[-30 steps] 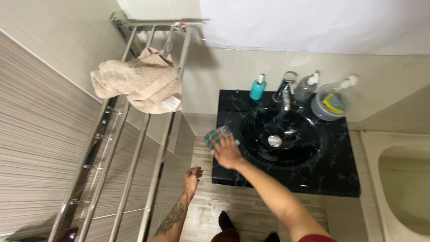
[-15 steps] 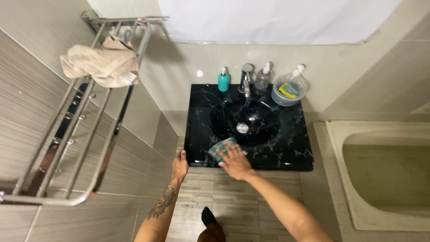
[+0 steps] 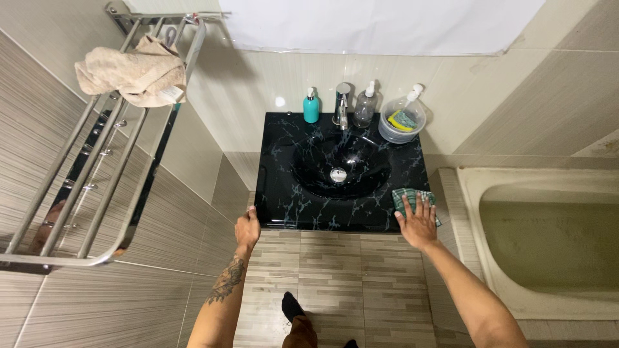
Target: The person wipes the black marble countertop and the sink bowl using a cloth.
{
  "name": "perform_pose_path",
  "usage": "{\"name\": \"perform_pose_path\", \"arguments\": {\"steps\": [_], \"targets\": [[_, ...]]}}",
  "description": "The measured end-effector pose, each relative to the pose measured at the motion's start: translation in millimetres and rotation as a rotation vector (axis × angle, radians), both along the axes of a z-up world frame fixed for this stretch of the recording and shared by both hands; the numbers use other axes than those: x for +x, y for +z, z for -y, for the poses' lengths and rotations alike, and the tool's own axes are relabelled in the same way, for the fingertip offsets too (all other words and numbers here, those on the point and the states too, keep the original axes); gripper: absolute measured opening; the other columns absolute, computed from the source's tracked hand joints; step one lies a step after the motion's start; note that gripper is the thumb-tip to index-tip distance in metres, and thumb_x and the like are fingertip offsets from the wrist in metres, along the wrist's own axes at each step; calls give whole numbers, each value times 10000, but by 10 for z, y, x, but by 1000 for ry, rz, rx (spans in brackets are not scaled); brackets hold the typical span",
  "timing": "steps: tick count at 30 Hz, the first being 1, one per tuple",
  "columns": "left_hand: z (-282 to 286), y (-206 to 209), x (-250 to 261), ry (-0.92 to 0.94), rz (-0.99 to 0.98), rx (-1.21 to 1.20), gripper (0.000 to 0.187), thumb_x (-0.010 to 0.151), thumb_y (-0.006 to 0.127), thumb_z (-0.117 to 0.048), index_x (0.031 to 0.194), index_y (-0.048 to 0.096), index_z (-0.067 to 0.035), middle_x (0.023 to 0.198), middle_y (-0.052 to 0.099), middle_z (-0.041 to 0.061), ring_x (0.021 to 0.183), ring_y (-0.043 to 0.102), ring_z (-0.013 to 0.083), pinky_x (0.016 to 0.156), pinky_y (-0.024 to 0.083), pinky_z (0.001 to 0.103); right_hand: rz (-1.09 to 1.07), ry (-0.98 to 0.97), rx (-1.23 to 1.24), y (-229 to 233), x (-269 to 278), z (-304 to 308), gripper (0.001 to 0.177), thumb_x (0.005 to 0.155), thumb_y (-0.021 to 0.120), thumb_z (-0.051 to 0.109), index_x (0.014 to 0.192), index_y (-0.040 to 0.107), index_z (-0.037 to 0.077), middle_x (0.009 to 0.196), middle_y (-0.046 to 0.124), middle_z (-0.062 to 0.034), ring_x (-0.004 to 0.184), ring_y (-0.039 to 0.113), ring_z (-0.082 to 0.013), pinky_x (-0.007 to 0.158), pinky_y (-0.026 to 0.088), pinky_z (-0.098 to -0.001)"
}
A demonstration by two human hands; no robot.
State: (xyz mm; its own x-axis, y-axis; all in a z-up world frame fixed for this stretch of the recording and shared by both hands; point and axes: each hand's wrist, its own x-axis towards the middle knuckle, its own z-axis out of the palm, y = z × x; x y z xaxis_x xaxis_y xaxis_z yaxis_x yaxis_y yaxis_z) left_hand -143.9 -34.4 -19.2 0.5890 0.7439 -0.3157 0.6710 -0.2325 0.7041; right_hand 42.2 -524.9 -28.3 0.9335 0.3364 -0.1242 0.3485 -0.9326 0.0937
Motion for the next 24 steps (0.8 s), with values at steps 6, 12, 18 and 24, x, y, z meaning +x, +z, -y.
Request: {"name": "perform_pose_path", "arguments": {"steps": [6, 12, 18, 24], "targets": [[-184, -2, 89, 36, 31, 51, 703, 1057, 412, -571, 1026, 792, 19, 928, 759, 286, 932, 753, 440, 894, 550, 506, -30, 249, -16, 97, -423, -928, 732, 1021, 154, 602, 1644, 31, 239, 1685, -47, -213, 1532, -22, -422, 1227, -11, -557], [-384, -156, 297, -7, -1, 110, 568, 998, 475, -541, 1069, 769, -60, 940, 771, 200, 907, 750, 401, 838, 559, 498, -289, 455, 38, 581, -833, -2258, 695, 1047, 236, 590, 1643, 96, 261, 1691, -35, -214, 1558, -11, -401, 1247, -18, -549], [-613, -239, 621, -68, -18, 20, 490, 999, 494, -480, 1045, 743, -60, 1015, 754, 208, 1000, 701, 433, 882, 525, 514, -137, 598, 331, 564, -685, -3134, 616, 1054, 366, 433, 1603, 299, 162, 1658, 128, -246, 1518, 115, -447, 1215, 61, -564], [-585, -442, 1009, -98, 1, 29, 476, 1029, 424, -436, 1074, 716, -63, 1039, 727, 250, 1026, 651, 491, 899, 496, 563, -86, 606, 334, 360, -42, -3764, 611, 1066, 384, 432, 1604, 319, 149, 1653, 137, -297, 1521, 137, -472, 1235, 94, -570]]}}
